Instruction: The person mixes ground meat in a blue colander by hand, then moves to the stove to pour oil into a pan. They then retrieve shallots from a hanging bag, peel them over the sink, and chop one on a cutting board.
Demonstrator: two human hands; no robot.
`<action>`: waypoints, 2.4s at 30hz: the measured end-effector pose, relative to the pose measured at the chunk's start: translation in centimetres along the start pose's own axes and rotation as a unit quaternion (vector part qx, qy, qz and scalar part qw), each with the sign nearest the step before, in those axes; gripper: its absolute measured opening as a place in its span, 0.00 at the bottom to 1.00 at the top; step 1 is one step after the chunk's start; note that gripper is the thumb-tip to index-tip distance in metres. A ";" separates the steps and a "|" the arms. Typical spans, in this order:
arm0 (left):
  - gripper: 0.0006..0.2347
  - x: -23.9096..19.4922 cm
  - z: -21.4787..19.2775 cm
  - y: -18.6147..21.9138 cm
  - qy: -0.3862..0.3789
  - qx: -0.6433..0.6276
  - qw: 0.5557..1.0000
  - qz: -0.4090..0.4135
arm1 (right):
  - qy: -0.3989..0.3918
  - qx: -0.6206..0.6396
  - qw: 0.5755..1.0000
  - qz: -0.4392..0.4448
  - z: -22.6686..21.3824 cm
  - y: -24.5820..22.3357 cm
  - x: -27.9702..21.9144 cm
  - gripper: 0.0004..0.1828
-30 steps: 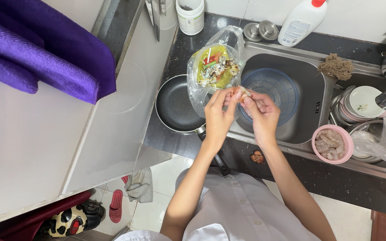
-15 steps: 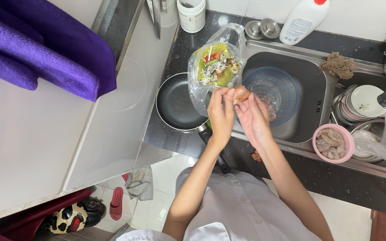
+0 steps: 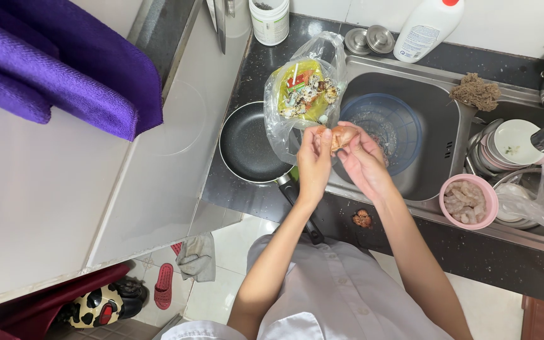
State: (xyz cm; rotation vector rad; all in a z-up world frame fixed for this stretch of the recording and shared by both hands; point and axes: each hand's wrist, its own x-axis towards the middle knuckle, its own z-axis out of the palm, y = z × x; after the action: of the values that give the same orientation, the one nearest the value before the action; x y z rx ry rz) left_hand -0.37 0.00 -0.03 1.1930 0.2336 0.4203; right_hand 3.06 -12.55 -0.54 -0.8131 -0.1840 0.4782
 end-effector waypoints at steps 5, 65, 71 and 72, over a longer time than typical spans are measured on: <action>0.08 -1.2 -0.3 2.8 -0.054 0.154 0.986 0.023 | 0.014 -0.063 0.998 -0.012 2.3 -2.2 -0.2 0.22; 0.25 12.9 -7.4 0.0 -0.185 0.553 0.743 0.329 | 0.131 -0.328 0.935 0.017 -0.2 -2.9 11.1 0.21; 0.18 10.2 -5.3 4.0 -0.137 0.332 0.916 0.179 | 0.074 -0.306 0.947 0.059 -2.0 -2.1 12.9 0.21; 0.21 9.5 -4.2 5.8 -0.167 0.263 0.938 0.152 | 0.064 -0.293 0.951 0.075 -2.4 -2.0 12.9 0.21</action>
State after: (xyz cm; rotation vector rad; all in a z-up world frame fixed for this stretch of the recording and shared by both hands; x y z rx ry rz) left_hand 5.39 9.42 4.32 1.8175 -0.1502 0.4262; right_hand 15.82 -9.12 -1.01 -1.4446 -0.1441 0.5174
